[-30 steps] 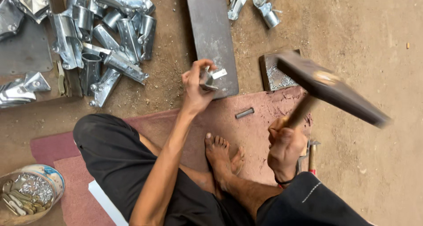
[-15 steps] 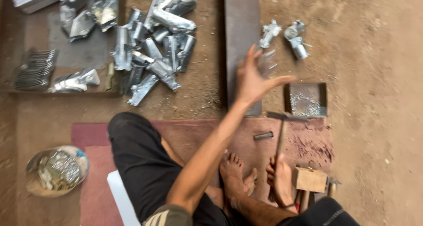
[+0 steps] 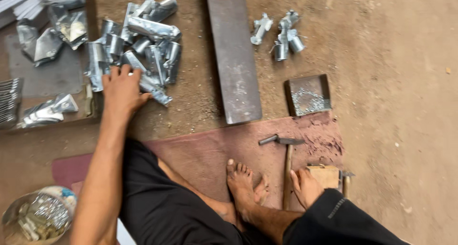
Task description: The person sits on the ground and hammers galvanized metal fittings one at a time against a heavy steel block, reshaping the parts, then tosses finished pieces aside and picks the next one from a pile.
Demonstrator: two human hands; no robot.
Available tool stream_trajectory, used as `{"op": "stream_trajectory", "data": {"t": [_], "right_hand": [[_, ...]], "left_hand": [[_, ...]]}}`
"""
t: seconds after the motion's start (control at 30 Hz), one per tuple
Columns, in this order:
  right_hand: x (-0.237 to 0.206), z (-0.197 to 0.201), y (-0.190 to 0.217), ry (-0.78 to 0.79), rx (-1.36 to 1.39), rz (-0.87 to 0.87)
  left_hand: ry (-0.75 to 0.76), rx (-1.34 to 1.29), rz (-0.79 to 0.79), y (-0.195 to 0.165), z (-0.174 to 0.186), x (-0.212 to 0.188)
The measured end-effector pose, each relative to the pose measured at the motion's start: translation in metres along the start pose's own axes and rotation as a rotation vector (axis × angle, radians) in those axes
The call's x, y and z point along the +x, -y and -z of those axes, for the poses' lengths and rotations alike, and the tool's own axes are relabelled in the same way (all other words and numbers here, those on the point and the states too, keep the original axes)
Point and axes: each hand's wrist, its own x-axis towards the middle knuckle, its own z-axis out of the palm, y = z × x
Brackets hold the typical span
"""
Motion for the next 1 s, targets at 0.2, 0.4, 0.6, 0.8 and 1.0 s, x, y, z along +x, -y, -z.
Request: {"op": "stream_trajectory", "data": {"t": [0.2,0.4,0.6,0.8,1.0], "right_hand": [[0.03,0.066,0.047,-0.088,0.085,-0.063],[0.031,0.11,0.088,-0.173,0.103,0.048],[0.033,0.14,0.122,-0.212,0.221,0.06],[0.079,0.144,0.181,-0.464,0.601,0.398],[0.104,0.118,0.195,0.142,1.32,0.268]], "left_hand": [[0.102,0.092,-0.249,0.017,0.003,0.0],[0.174,0.226,-0.401,0.01,0.035,0.006],[0.0,-1.202,-0.208,-0.019,0.088,-0.039],[0.321,-2.296,0.021,-0.173,0.066,-0.096],[0.724,-2.197,0.127,-0.267,0.052,-0.15]]}}
